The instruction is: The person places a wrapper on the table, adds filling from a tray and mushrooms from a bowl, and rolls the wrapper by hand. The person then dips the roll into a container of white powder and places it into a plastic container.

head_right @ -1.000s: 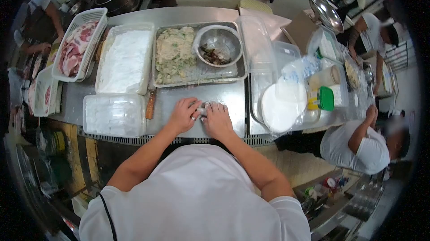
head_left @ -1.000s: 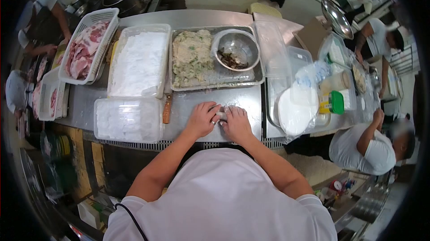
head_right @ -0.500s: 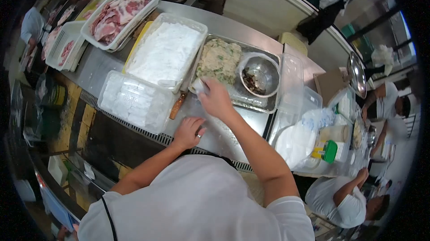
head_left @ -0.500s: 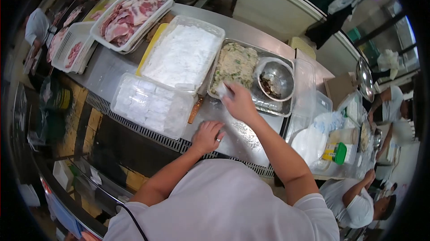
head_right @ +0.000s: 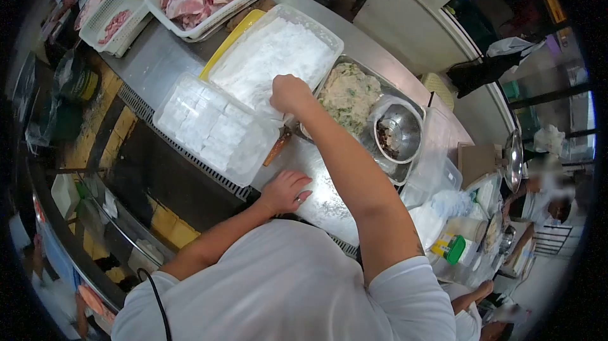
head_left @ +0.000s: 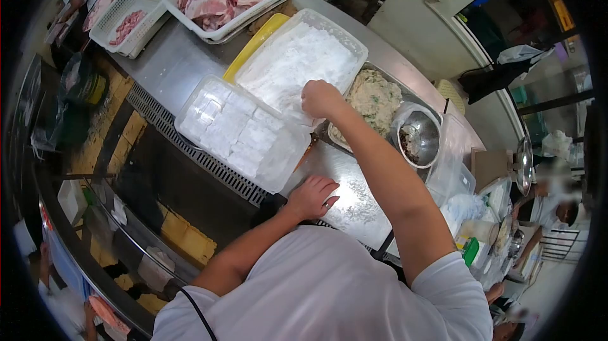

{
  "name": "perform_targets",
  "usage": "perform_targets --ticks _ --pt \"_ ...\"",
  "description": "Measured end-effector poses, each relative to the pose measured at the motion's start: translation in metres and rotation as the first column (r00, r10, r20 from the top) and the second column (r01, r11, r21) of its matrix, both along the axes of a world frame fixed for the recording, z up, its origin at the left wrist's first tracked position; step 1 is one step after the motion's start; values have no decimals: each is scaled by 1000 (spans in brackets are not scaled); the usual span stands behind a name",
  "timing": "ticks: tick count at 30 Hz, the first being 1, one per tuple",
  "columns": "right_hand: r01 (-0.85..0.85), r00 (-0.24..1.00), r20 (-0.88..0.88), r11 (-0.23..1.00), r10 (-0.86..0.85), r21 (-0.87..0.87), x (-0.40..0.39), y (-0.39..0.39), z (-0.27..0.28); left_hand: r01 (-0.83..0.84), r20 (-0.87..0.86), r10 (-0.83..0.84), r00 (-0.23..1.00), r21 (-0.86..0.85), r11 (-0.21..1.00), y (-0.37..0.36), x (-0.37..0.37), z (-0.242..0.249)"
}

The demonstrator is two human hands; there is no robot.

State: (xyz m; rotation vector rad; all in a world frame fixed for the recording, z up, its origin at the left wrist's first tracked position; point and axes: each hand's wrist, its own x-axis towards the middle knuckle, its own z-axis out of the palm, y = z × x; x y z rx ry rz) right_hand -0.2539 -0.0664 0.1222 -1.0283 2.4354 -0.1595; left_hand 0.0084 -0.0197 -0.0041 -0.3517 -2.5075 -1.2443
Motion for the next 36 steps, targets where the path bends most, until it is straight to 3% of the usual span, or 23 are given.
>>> perform_targets --ticks 3,9,15,17,19,22,24,26,28,30,32,35,36 --pt "-62 997 -39 997 63 42 0 -2 -7 12 -2 -12 1000 -11 1000 -1 -1 1" --pt "-1 999 47 999 -1 37 9 4 3 34 11 -33 999 -49 998 0 -1 0" --pt "-83 974 -216 996 72 -39 40 25 11 28 49 -25 998 -57 998 3 -3 -7" --pt "-81 933 -360 970 -7 -229 50 41 1 41 60 -36 998 -87 995 2 -4 -9" --pt "-32 943 -310 890 -124 -455 73 68 17 51 78 -41 996 -126 991 3 -3 -8" --pt "133 961 -114 783 -252 -607 116 132 23 80 99 -65 993 -154 985 2 -2 -6" --pt "202 923 -76 646 -376 -736 151 189 -7 82 95 -66 993 -178 981 -2 -3 -7" --pt "376 890 27 697 -456 -611 189 252 -20 105 80 -95 992 -135 985 5 -8 6" --pt "575 768 97 615 -633 -539 232 306 -33 148 81 -139 987 -111 983 12 -11 1" --pt "686 610 40 502 -791 -526 270 350 -36 201 80 -195 978 -84 976 23 -15 -2" --pt "764 425 -133 434 -895 -478 296 387 -37 264 74 -260 963 -49 963 43 -18 0" --pt "855 244 -527 437 -814 -280 307 432 -61 361 64 -357 932 -54 931 68 -20 3" --pt "866 238 -548 431 -802 -255 309 444 -71 399 53 -397 916 -41 916 75 -18 6"
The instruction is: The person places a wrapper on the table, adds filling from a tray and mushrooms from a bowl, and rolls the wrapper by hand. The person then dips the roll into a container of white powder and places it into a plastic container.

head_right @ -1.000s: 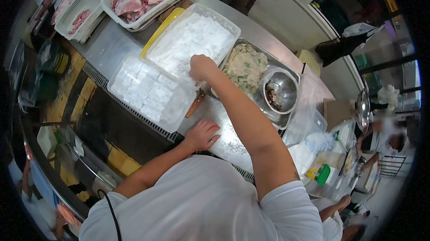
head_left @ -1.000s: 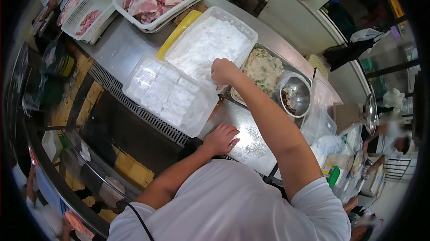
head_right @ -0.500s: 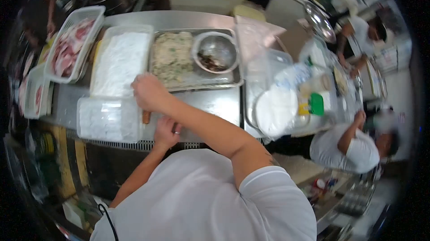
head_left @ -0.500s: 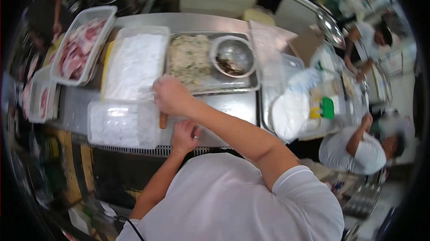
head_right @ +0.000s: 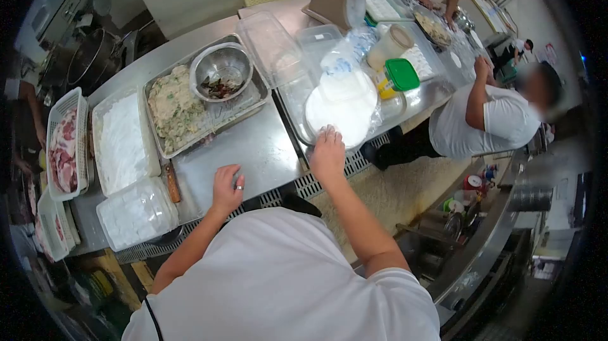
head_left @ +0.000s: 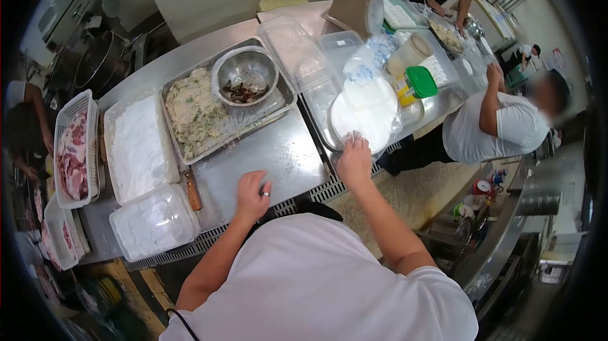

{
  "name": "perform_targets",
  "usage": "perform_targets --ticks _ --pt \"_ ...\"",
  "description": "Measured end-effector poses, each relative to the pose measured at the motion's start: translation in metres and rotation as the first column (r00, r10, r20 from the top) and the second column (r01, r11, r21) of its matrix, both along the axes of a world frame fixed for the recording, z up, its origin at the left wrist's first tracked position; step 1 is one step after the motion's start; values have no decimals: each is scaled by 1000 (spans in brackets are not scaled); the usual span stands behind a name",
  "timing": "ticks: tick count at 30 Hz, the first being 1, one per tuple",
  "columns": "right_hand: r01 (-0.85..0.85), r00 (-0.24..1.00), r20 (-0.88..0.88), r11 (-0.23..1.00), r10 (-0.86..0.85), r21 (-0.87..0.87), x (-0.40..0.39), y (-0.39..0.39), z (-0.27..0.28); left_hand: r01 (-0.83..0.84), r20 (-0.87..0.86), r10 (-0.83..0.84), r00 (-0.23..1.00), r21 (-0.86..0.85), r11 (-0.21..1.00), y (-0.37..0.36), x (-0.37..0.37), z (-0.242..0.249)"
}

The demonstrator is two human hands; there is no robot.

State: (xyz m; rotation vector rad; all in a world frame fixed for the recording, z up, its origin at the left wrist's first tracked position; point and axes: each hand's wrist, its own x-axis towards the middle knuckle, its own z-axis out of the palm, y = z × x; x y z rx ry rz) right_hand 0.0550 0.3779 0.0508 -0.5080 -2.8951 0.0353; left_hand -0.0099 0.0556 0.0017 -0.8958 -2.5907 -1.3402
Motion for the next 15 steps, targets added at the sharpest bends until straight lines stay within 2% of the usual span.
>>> perform_targets --ticks 2,5,8,11,14,15 --pt "25 999 22 998 -26 62 0 18 -13 75 -18 -75 997 33 997 12 1 9" --pt "-27 1000 -9 999 27 -25 1 22 3 138 -13 -137 990 19 990 17 3 18" --pt "13 991 -128 992 -29 -122 -2 15 14 130 -12 -130 991 21 991 15 3 21" --pt "7 993 -116 970 -36 -244 -6 7 31 92 -10 -92 996 19 996 8 3 22" --pt "-152 976 -188 961 110 -230 -12 -10 33 61 6 -61 998 14 998 2 -2 22" --pt "-191 974 -164 949 153 -249 -13 -19 31 53 -6 -53 999 19 998 3 -3 28"
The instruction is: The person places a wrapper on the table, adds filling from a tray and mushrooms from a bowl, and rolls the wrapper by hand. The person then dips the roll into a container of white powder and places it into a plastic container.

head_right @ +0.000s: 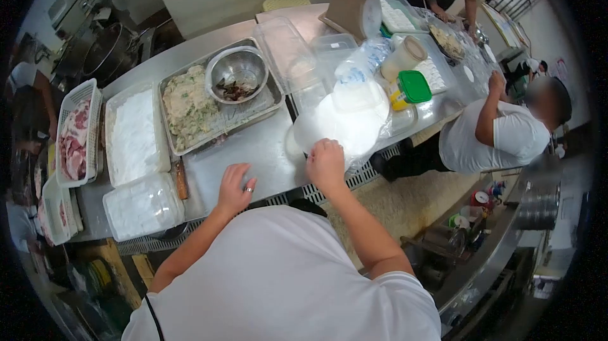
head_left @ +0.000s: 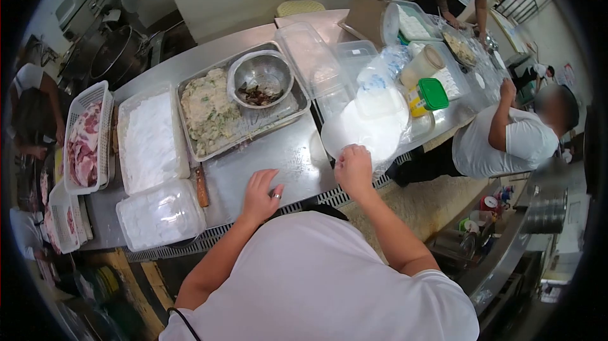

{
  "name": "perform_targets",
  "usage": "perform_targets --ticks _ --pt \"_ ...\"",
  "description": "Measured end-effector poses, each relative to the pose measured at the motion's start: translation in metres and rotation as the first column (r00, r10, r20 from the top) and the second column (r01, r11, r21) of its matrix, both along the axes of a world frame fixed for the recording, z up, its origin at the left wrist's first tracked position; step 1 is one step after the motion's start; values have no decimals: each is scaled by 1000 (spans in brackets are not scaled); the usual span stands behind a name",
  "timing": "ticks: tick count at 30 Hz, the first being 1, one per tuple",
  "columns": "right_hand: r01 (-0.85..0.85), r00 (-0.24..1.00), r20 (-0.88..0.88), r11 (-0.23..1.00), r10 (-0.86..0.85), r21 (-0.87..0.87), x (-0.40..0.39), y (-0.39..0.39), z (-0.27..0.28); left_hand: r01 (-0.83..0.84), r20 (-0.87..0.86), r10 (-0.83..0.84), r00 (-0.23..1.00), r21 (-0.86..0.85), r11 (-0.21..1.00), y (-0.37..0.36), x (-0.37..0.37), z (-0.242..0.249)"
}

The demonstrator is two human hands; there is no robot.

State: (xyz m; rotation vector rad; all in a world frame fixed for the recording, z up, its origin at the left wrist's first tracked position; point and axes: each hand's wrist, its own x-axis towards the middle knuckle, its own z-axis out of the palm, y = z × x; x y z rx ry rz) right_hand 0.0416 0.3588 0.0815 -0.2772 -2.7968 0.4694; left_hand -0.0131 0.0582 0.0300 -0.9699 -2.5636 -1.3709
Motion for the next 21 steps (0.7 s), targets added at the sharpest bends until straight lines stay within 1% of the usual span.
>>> perform_targets --ticks 2,5,6,7,8,10,11,13,14,16,17,19,21 --pt "-96 994 52 995 98 -30 -3 -24 -5 -18 -22 19 1000 12 1000 9 -5 23" --pt "-334 942 21 941 335 -55 -9 -63 -6 31 -158 -33 987 -17 999 17 -17 46" --pt "-407 913 11 911 409 -61 -12 -75 -7 44 -186 -60 981 -89 995 14 -23 46" --pt "-498 866 -16 861 500 -104 -17 -85 -13 54 -211 -88 974 -161 985 10 -27 46" --pt "-537 842 10 839 540 -83 -18 -91 -15 64 -233 -119 965 -232 971 7 -29 44" --pt "-609 789 67 792 610 -45 -22 -104 -2 34 -235 -96 967 -254 967 -14 -31 10" --pt "-604 794 58 796 606 -47 -25 -106 -6 23 -234 -87 968 -264 964 -26 -31 -5" --pt "-591 804 39 805 593 -51 -32 -106 -21 -57 -193 10 981 -240 969 -48 -24 -15" --pt "-583 806 89 811 585 -47 -31 -106 -28 -97 -170 59 984 -229 969 -58 -19 -20" --pt "-569 805 184 822 564 -31 -32 -103 -44 -114 -134 82 988 -246 963 -76 -7 -31" --pt "-557 812 169 828 559 -59 -30 -102 -51 -121 -119 93 989 -254 960 -82 -2 -36" --pt "-530 828 144 840 542 -115 -24 -102 -58 -134 -101 114 988 -216 967 -88 5 -35" --pt "-455 843 235 874 485 -172 -24 -102 -57 -170 -85 157 984 -180 969 -91 8 -33"
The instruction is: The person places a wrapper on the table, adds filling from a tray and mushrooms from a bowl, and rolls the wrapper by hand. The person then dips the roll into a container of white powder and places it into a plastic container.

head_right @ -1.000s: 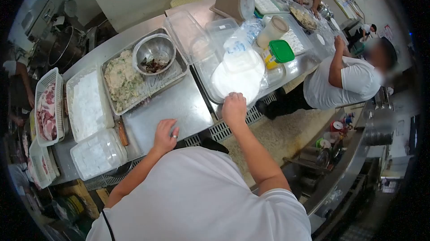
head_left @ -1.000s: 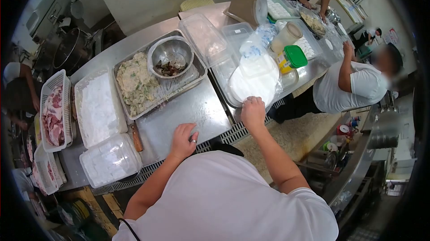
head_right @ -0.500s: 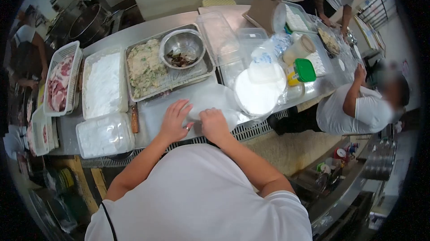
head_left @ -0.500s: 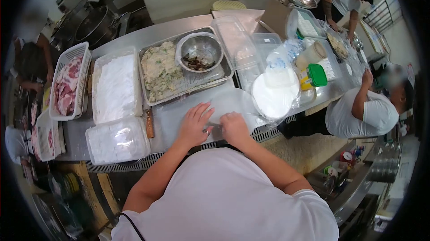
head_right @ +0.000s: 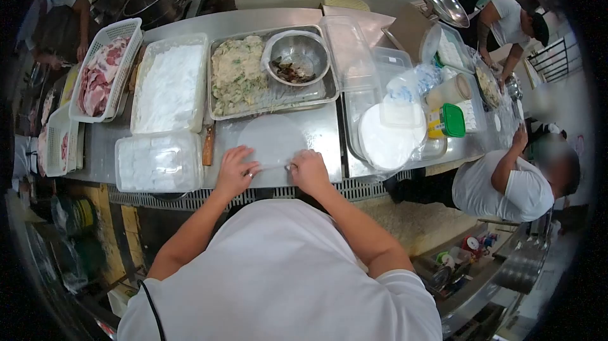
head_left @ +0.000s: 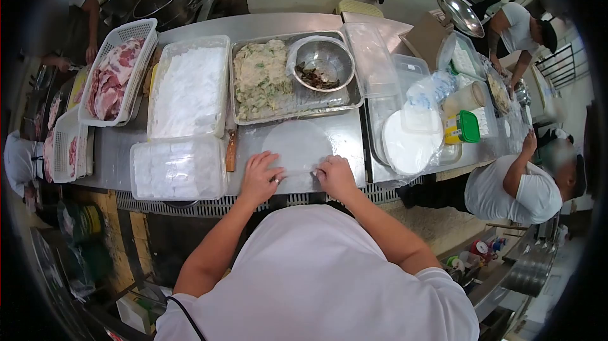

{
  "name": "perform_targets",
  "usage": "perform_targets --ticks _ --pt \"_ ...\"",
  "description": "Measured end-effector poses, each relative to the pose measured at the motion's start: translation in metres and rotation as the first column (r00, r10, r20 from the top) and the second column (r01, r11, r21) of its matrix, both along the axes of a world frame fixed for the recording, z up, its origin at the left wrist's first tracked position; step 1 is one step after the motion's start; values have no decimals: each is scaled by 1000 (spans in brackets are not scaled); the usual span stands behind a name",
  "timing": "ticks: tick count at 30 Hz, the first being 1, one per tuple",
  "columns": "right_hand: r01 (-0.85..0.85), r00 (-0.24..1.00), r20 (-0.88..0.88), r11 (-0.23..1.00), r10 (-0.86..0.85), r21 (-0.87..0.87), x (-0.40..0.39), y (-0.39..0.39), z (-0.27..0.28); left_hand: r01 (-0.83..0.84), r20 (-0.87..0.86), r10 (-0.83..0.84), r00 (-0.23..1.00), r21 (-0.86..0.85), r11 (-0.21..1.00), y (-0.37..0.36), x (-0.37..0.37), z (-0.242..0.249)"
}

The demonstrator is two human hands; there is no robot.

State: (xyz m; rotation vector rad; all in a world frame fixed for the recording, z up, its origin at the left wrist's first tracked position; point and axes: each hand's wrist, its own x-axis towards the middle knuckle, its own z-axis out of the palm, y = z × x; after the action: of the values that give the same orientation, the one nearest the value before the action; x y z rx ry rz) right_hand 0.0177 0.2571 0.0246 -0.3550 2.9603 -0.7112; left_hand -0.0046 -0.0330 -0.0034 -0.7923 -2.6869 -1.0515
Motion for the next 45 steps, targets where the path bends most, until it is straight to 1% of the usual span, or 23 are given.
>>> perform_targets --ticks 1,2,4,7,8,10,11,13,14,17,18,21,22,25,27,29,31,33,34,37,40,43,45 --pt "38 998 54 999 -38 1 -1 -1 4 -31 5 31 999 18 999 1 -2 1" --pt "92 993 67 995 -94 23 -4 -4 7 -61 10 61 998 36 997 3 -4 2" --pt "203 974 86 977 -209 72 -9 -11 12 -141 83 139 987 12 990 6 -9 1" --pt "306 939 121 942 -322 137 -14 -21 16 -216 155 213 965 1 976 14 -11 10" --pt "269 963 -5 956 -270 114 -12 -23 12 -236 174 233 957 0 972 15 -11 14" --pt "182 954 -256 979 -155 86 -3 -32 8 -120 80 122 989 -31 992 13 -13 5" --pt "96 969 -242 983 -56 157 5 -34 6 -66 33 68 997 -49 997 12 -13 0" --pt "-85 970 -193 953 146 292 22 -46 25 -47 20 48 999 -81 996 11 -12 -2" --pt "-73 995 -50 965 89 250 28 -45 24 -40 13 42 999 -97 995 11 -11 -1" --pt "94 995 -62 927 -76 362 45 -11 10 -83 23 85 996 -86 993 11 -8 2" --pt "112 993 -24 900 -112 421 46 2 14 -88 37 91 995 -92 992 10 -7 3" --pt "149 989 -62 931 -137 333 32 33 13 -107 69 113 991 -89 990 13 -6 5" --pt "152 981 -146 977 -131 147 15 30 21 -116 74 122 990 -77 990 13 -6 4" --pt "76 993 -80 986 -88 -149 -53 -2 48 -145 88 152 984 -80 986 14 -3 3" --pt "-62 996 -80 961 42 -269 -109 -40 71 -154 86 162 983 -90 984 13 -3 5" --pt "-105 976 142 927 167 -361 -154 -83 94 -160 89 168 982 -88 983 14 -2 7" --pt "-221 958 65 864 280 -452 -195 -120 64 -168 79 177 981 -103 980 15 -1 10" --pt "-267 932 180 930 316 -252 -231 -153 50 -173 78 181 980 -102 980 15 -1 9" --pt "-295 916 240 944 323 -147 -241 -166 44 -179 77 187 979 -99 979 15 -2 10" --pt "-383 879 284 922 382 -55 -248 -193 33 -193 81 201 976 -94 977 16 -1 11" --pt "-461 835 315 886 452 -49 -242 -189 41 -199 81 206 975 -87 976 16 -1 10" --pt "-442 836 330 894 438 -68 -246 -187 47 -201 73 206 976 -79 976 18 -2 9" --pt "-492 816 332 870 473 -30 -246 -192 46 -197 73 203 976 -79 977 17 -2 8"
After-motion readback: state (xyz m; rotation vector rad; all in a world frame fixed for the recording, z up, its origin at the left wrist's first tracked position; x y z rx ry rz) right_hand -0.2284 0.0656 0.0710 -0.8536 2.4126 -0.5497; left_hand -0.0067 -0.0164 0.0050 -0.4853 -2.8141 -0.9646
